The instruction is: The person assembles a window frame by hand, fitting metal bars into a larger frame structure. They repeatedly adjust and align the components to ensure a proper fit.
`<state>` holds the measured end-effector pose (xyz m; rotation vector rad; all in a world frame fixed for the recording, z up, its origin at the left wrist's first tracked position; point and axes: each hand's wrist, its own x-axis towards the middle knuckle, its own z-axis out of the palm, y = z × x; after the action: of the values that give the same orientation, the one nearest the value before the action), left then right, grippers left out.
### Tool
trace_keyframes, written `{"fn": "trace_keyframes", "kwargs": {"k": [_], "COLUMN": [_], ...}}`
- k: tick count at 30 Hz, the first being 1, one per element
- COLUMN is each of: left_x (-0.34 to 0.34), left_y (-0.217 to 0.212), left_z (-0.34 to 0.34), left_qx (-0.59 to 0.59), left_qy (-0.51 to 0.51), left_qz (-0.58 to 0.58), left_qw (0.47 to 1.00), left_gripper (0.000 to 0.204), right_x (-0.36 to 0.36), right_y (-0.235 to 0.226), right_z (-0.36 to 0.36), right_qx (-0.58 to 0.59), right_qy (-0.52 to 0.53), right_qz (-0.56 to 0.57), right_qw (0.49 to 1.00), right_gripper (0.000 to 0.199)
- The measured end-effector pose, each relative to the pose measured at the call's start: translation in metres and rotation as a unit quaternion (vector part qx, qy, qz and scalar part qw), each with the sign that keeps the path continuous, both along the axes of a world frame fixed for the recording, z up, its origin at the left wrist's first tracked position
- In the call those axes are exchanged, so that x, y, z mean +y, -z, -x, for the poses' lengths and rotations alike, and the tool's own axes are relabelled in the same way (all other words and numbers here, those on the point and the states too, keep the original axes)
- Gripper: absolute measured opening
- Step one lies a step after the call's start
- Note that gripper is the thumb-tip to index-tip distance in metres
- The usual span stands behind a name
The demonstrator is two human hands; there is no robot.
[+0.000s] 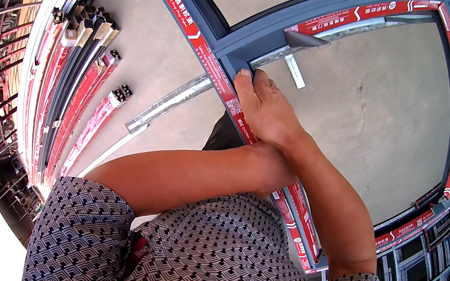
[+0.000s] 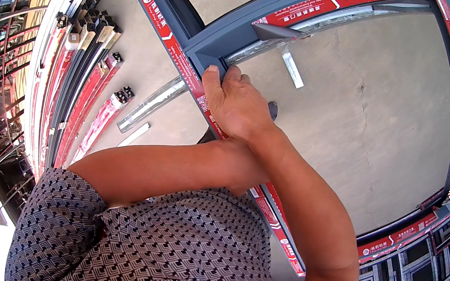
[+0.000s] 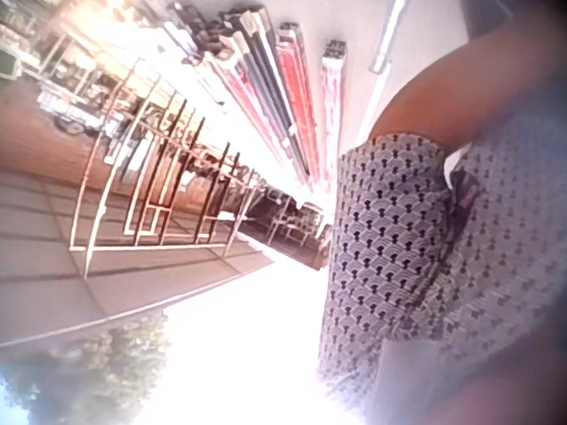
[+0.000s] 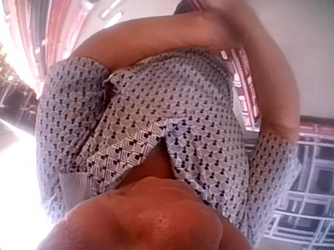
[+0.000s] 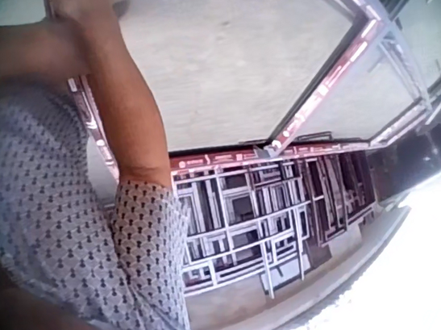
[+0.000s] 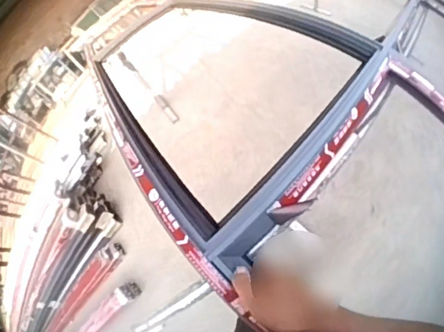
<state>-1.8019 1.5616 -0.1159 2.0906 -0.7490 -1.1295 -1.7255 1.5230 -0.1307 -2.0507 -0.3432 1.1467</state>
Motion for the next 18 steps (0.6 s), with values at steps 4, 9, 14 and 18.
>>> {"fn": "trace_keyframes", "kwargs": {"k": [4, 9, 14, 18], "left_x": [-0.007, 0.005, 0.002, 0.004], "left_y": [-0.004, -0.005, 0.006, 0.008], "left_z": [-0.016, -0.025, -0.023, -0.023], "left_qx": [0.015, 0.008, 0.226, 0.243], "left_qy": [0.032, 0.080, -0.019, 0.013], "left_qz": [-0.016, 0.041, 0.067, 0.090], "left_qw": [0.999, 0.996, 0.972, 0.966], "left_gripper": [0.041, 0.027, 0.023, 0.024], "right_x": [0.001, 0.005, 0.014, -0.001], "right_y": [0.009, 0.022, 0.012, 0.011], "right_z": [-0.001, -0.005, -0.006, 0.004], "right_qx": [0.070, 0.135, 0.124, -0.033], "right_qy": [0.075, 0.118, 0.167, 0.086], "right_qz": [-0.030, -0.003, 0.091, 0.022], "right_qw": [0.994, 0.984, 0.974, 0.995], "right_gripper": [0.081, 0.075, 0.080, 0.075]}}
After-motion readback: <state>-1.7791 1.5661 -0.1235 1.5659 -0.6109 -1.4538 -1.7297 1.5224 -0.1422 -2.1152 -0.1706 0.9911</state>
